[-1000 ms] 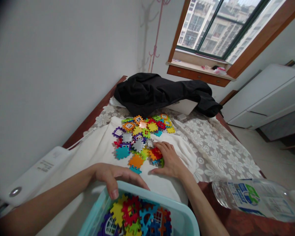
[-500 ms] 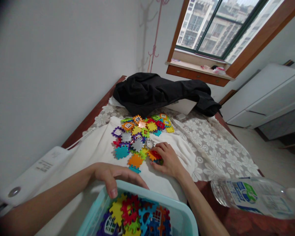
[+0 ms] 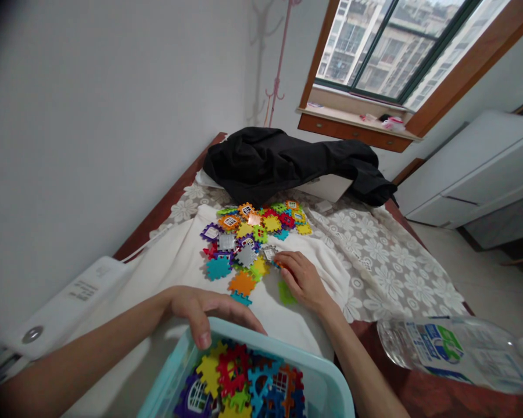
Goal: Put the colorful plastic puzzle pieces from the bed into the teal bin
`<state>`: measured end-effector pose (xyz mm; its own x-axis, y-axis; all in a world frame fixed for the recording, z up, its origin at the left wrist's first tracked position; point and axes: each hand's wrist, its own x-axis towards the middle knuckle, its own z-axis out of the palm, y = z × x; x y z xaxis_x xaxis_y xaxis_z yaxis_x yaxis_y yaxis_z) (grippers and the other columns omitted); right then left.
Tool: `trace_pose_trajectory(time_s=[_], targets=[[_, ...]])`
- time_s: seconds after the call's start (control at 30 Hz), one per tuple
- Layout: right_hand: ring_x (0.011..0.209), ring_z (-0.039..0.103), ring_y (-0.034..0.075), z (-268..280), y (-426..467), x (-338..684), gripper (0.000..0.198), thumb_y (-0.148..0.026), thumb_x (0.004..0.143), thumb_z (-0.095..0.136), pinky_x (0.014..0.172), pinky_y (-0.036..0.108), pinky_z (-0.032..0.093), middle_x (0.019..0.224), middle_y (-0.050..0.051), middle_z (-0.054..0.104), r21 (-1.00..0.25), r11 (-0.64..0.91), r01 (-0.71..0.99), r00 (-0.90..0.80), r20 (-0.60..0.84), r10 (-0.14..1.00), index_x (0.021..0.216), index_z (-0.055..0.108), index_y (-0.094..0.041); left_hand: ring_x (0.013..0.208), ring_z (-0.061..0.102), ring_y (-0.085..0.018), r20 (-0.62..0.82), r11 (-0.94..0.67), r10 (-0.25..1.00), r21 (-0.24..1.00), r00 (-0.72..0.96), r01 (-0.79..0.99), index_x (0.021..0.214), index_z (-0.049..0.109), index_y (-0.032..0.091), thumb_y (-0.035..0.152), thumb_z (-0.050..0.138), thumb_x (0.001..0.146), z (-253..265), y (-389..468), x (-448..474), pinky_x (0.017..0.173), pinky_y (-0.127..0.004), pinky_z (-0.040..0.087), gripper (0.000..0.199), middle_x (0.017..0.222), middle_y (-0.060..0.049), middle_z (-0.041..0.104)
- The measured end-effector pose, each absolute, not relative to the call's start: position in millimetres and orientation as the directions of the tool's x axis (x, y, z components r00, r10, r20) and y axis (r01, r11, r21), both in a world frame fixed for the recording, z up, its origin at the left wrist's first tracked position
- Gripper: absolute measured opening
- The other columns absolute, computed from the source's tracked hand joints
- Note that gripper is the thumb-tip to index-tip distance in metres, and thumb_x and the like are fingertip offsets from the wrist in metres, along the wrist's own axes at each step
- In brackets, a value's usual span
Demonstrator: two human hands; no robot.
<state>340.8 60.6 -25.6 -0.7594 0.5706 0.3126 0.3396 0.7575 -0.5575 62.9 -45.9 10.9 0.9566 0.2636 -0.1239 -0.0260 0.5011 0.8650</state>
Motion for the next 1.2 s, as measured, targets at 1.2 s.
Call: trace_pose_trajectory(time_s=[1.2], targets=[[0.103,0.062,0.03,-23.3,59.2,342.9,0.041,-0.014,0.081,0.06,0.089,0.046,0.056,0.114,0.012,0.069,-0.414,0.855,0.312,-0.858,0.263,0.44,0.121,0.063,-0.024,0.15,0.042,-0.031,-0.235,0.475,0.191,0.872,0.953,0.119,0.157,0.047,0.026,0.032,0.087,0.069,10.9,-46.9,53.8,0.121,-0.032,0.035,0.096,0.153,0.0,0.056]])
